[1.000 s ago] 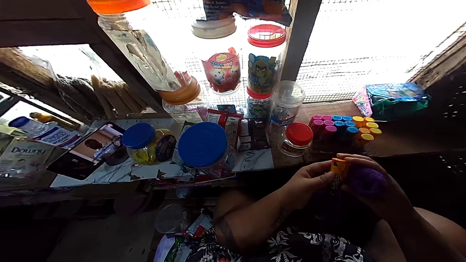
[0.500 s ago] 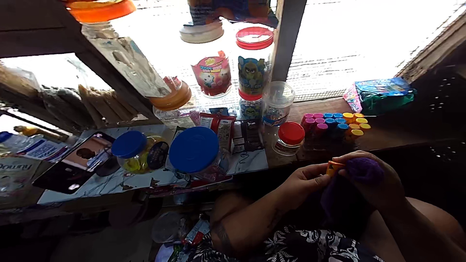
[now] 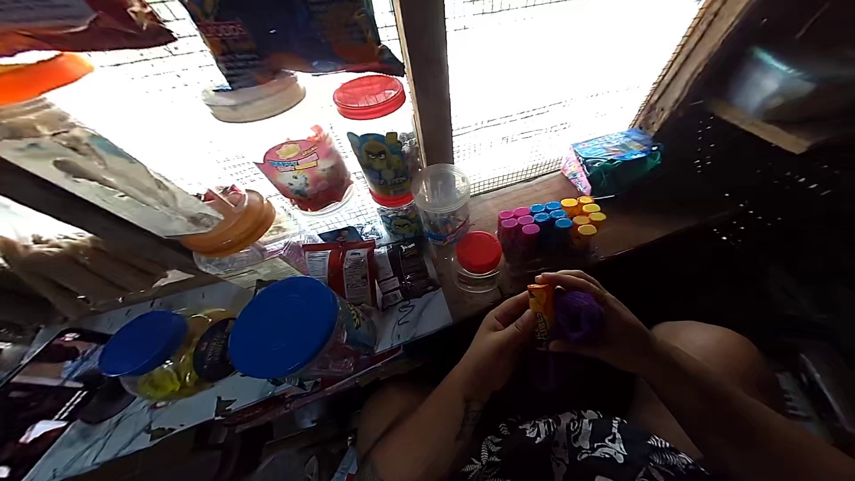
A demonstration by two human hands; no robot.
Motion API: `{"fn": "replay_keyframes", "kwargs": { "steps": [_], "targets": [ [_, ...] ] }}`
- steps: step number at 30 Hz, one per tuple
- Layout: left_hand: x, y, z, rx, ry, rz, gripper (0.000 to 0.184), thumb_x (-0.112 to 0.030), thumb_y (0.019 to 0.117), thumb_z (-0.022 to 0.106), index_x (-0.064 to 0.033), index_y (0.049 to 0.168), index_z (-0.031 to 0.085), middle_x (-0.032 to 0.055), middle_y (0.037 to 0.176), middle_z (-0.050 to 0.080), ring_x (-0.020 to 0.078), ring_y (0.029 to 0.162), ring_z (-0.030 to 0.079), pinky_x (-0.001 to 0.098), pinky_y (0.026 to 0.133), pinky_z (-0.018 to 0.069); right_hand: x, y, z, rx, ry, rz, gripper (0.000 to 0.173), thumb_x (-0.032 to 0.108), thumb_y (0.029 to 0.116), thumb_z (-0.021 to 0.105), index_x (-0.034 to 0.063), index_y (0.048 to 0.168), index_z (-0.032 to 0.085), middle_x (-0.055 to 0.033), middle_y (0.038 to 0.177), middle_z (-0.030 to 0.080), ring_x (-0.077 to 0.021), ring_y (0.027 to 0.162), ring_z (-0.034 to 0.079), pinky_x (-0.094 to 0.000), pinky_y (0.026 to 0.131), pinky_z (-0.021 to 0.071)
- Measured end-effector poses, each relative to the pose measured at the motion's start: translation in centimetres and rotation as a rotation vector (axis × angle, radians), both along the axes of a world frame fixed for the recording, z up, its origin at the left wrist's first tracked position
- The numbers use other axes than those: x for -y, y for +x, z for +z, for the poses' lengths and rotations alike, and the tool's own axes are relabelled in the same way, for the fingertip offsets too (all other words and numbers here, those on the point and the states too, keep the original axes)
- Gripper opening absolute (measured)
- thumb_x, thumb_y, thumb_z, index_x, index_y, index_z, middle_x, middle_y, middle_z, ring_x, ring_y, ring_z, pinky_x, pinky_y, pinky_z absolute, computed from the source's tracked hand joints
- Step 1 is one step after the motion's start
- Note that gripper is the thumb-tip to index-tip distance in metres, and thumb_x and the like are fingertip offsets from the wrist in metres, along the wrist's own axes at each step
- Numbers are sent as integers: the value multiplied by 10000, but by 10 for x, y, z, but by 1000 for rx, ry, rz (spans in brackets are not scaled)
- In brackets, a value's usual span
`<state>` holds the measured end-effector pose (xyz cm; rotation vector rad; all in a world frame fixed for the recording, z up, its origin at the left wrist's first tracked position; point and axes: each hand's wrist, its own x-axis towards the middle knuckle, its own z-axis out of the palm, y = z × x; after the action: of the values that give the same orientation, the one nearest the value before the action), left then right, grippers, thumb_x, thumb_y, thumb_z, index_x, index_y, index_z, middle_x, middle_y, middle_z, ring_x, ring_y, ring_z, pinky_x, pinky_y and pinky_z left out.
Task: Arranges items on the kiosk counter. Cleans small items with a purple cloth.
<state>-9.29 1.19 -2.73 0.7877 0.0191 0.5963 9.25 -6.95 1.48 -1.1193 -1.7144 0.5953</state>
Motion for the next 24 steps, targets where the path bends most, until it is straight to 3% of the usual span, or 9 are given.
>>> {"fn": "replay_keyframes", "kwargs": {
  "steps": [2,8,10,14,18,21,24],
  "targets": [
    [1,1,-1,-30,27,16,345,-181,1015,616,-35,1326,584,25,1178,713,124,1053,692,340,956,561,-1,0,0,44,35,-45,662,329,830,845,121,1386,551,-49,1344,580,-79,1280,531,-262,1101,460],
    [4,6,-2,-113,81,-26,304,-77,1012,581,-38,1313,603,-6,1177,715,86,1063,681,310,969,548,-3,2,-2,16,166,-191,290,261,897,787,94,1101,666,-13,1065,702,-60,1083,660,-235,967,556],
    [5,7,-3,-111,97,-32,300,-76,1012,583,-41,1308,614,-11,1173,718,76,1054,682,298,964,550,-2,3,-1,-12,151,-211,255,251,918,765,76,1077,671,-6,1040,716,-45,1040,673,-227,942,564],
    [6,5,-2,-54,68,-46,292,-141,1016,608,-67,1297,639,-4,1178,721,79,1054,685,290,950,555,0,5,2,-91,107,-169,233,212,950,720,69,1127,672,7,1076,738,-42,1034,685,-230,938,569],
    [4,4,0,7,-7,-45,314,-240,1013,624,-104,1296,628,20,1161,721,109,1028,699,313,931,570,0,8,0,-163,59,17,368,144,926,742,79,1267,620,-57,1285,674,-154,1243,620,-341,1081,515],
    [2,3,0,8,-57,-20,326,-227,1024,606,-76,1312,598,51,1162,721,149,1031,709,346,935,577,3,6,-3,-80,33,34,571,225,880,802,105,1381,557,-58,1409,588,-134,1343,526,-327,1143,447],
    [2,3,2,-7,-70,-10,326,-203,1037,580,-55,1326,573,55,1152,722,156,1021,713,348,925,582,4,5,-4,-22,38,-6,668,296,845,836,98,1411,542,-57,1415,570,-102,1329,520,-285,1131,448]
  ]
}}
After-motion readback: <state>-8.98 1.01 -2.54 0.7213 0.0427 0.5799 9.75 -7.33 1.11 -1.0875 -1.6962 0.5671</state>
